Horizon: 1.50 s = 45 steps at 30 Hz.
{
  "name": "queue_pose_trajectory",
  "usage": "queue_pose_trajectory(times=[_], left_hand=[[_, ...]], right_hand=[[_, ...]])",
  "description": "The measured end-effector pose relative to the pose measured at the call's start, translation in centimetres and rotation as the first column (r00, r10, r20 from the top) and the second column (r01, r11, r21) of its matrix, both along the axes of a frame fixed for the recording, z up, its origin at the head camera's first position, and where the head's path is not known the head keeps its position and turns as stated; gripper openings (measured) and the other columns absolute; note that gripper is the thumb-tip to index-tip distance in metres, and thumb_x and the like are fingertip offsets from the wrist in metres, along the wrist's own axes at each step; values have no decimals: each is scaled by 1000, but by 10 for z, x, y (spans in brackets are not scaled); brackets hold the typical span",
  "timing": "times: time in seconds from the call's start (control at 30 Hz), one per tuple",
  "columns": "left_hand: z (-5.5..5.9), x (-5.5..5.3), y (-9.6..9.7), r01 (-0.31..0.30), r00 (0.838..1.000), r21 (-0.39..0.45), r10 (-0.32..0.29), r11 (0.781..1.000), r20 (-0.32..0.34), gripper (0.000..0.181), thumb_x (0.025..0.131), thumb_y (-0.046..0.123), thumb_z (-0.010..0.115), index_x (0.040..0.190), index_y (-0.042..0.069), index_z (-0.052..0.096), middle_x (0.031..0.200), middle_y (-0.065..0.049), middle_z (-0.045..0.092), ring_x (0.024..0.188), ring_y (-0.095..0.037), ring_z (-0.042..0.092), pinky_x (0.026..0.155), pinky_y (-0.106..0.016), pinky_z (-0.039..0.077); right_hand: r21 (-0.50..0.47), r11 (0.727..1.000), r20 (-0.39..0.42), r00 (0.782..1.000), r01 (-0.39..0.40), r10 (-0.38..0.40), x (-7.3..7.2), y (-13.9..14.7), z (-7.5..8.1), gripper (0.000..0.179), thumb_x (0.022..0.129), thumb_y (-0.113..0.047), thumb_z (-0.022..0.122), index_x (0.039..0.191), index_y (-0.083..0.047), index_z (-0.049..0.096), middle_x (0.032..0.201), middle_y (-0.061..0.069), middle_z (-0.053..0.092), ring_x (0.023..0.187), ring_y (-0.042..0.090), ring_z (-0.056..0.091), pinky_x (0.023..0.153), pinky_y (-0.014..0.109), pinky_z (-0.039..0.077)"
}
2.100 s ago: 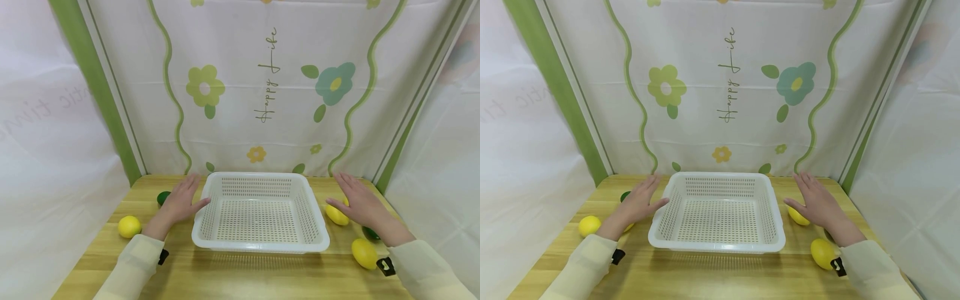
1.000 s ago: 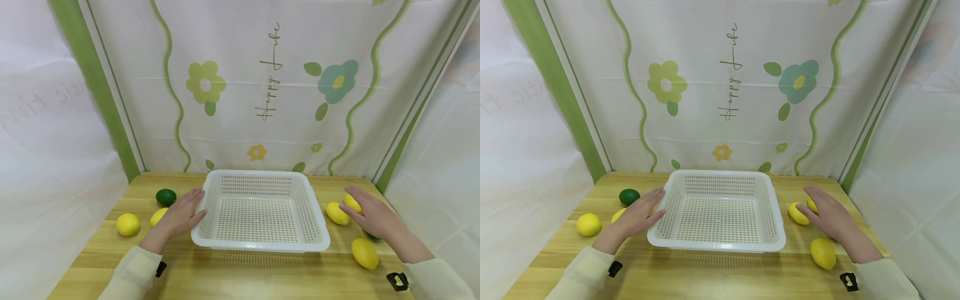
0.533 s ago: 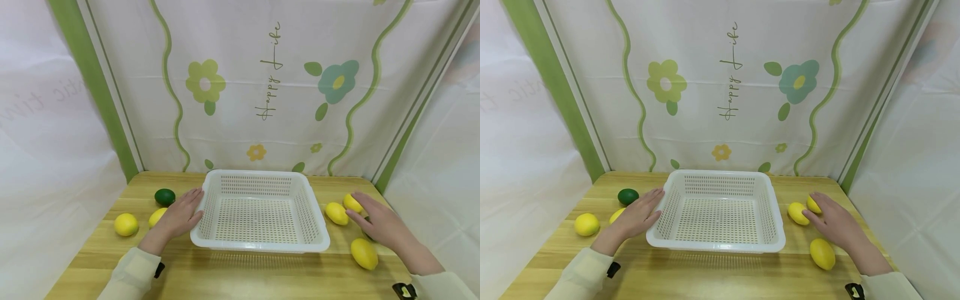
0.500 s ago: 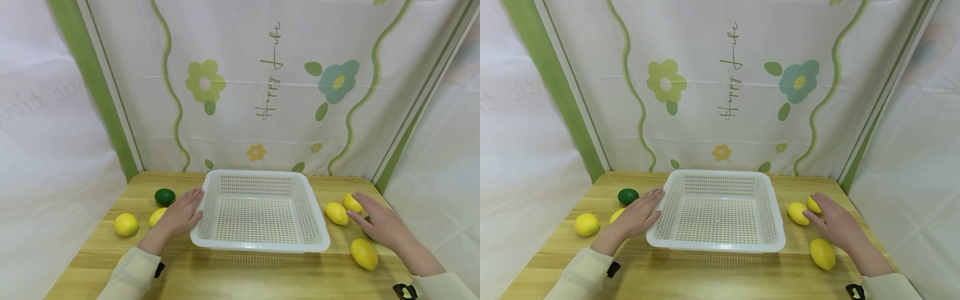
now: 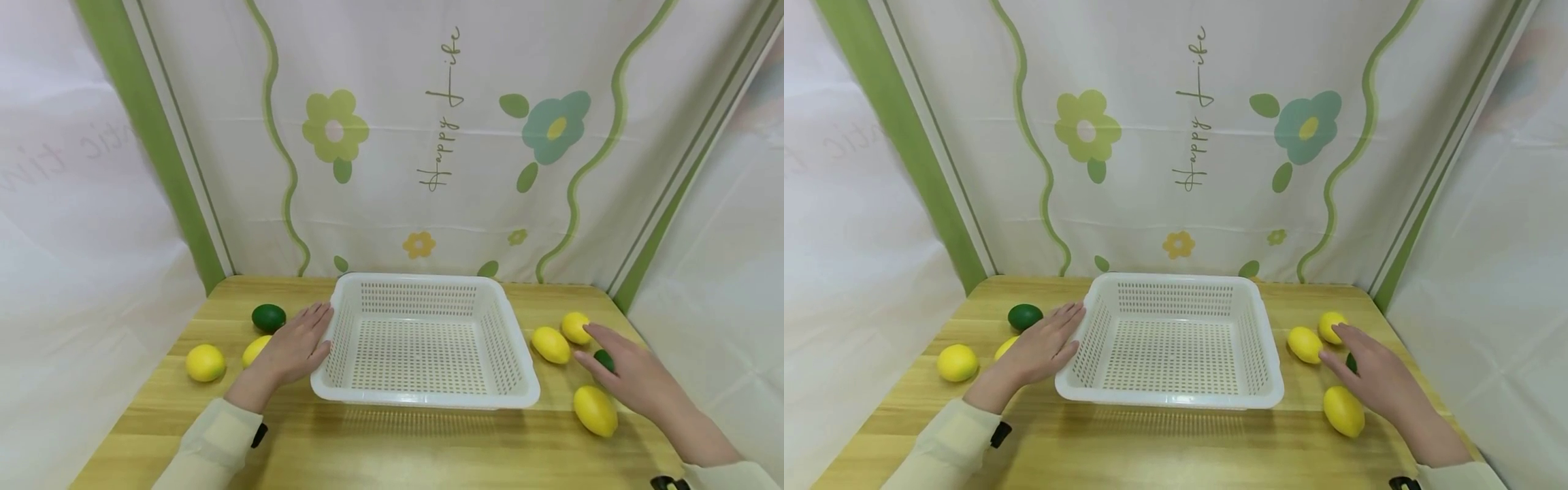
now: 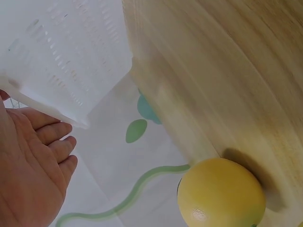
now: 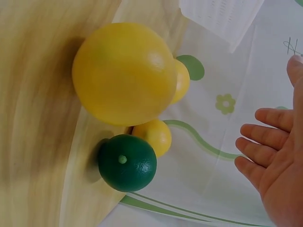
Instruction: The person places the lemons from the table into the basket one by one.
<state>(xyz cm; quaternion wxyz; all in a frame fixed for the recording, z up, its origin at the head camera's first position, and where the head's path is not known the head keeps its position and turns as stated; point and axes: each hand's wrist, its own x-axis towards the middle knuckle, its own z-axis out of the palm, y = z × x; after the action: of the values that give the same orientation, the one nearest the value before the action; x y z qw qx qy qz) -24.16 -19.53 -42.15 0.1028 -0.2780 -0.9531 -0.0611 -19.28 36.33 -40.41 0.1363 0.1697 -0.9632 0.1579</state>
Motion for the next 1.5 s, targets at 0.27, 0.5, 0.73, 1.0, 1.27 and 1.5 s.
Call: queue_pose_trajectory(times=[0.27,0.5,0.73,1.0,1.27,1.5], left_hand=[[3,1,0,-1,1000,-12,1,1000,4,60,100,29,44,146,-8,34,153,-21,32,142,-35,26,116,-47,20],[3,2,1,4,1000,-26,-4,1000,12,60,101,30,42,147,-8,33,153,-21,31,142,-35,25,116,-47,20],[5,2,1,7,1000,-37,-7,999,18,61,101,30,43,147,-8,32,154,-21,29,143,-35,24,116,-47,19],[5,5,-1,11,1000,-49,-10,999,21,62,102,32,43,147,-8,31,154,-21,29,143,-36,23,115,-48,20],[3,4,-5,25,1000,-62,-25,998,1,63,102,34,43,148,-7,31,154,-20,29,143,-35,24,115,-48,20],[2,3,-5,28,1000,-56,-28,998,0,64,101,34,43,148,-7,30,154,-20,29,143,-35,24,115,-48,20]], right_hand=[[43,999,-29,1000,7,-5,7,1,-7,60,94,-35,65,131,10,51,129,33,52,114,54,49,86,67,42],[54,998,86,995,41,-46,18,1,-14,67,94,-43,61,134,9,49,129,34,51,113,56,49,87,68,41],[67,995,174,982,67,-78,27,2,-22,69,94,-47,59,132,11,50,125,33,55,102,53,57,79,64,48],[55,996,181,980,74,-82,31,2,-31,70,92,-47,63,129,11,53,122,32,58,103,49,59,79,61,50],[73,994,113,990,79,-87,35,2,-40,71,88,-46,69,125,13,54,123,34,56,106,53,56,83,63,47],[67,993,97,990,99,-105,37,2,-49,72,84,-44,74,124,13,55,121,34,57,104,52,56,81,63,47]])
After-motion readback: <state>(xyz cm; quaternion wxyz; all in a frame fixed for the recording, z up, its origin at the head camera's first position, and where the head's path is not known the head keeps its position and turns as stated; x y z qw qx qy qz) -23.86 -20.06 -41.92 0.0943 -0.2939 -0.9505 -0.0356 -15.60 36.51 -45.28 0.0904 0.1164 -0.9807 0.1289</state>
